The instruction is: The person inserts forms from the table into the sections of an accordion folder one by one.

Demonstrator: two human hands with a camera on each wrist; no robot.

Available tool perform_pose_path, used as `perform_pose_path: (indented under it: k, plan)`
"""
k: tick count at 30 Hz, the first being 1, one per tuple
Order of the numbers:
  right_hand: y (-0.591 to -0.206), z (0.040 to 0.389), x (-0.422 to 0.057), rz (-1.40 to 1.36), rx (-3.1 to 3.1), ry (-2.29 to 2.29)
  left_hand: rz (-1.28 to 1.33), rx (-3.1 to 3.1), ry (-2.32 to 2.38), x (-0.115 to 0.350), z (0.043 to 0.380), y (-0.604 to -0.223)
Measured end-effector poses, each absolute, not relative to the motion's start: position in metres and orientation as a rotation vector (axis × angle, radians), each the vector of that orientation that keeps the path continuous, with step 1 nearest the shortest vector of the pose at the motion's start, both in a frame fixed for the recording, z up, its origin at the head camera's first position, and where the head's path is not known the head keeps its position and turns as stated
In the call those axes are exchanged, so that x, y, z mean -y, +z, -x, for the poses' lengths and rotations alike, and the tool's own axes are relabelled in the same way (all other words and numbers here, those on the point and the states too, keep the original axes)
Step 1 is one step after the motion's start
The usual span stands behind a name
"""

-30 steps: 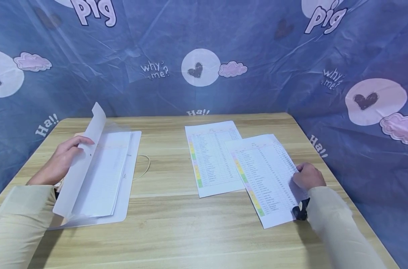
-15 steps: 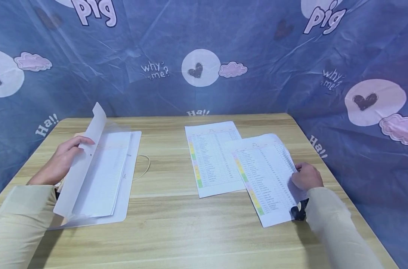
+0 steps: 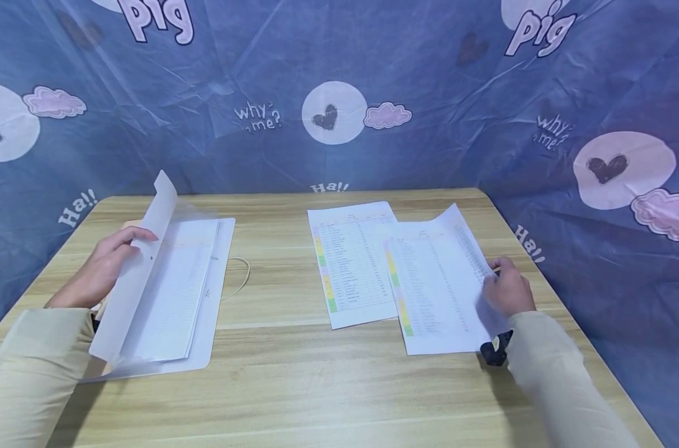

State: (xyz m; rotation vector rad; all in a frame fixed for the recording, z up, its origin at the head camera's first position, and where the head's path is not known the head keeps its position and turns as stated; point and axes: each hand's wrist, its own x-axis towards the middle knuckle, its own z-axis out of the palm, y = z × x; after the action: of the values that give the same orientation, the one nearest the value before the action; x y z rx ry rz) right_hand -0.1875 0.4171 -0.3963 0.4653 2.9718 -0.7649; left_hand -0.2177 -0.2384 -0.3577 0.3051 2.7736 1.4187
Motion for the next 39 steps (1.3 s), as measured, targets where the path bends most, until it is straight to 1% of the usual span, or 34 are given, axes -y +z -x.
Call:
perform_pose_path:
  k: [6,12,21,29,35,39]
  plan:
    - [-0.398,0.187,-0.414,-0.430,-3.085,-0.792,-0.309,-2.778,1.414,0.238,0.218,-0.357]
    - [-0.399,0.186,-0.408,-0.356,-3.234,-0.966,-0.327,-2.789,1.409,0.238,0.218,-0.358]
    - [-0.398,0.191,-0.401,-0.453,-3.168,-1.134,-0.330,-2.783,1.414,0.238,0.218,-0.358]
    - [-0.393,0.190,-0.390,-0.478,-3.119,-1.223,-0.333,-2.787,1.414,0.238,0.218,-0.360]
    - [-0.389,0.192,-0.378,-0.414,-3.119,-1.353,-0.329,-2.788,1.410,0.238,0.217,-0.358]
    - [-0.388,0.193,-0.369,-0.320,-3.108,-1.453,-0.326,-2.792,1.412,0.237,0.216,-0.357]
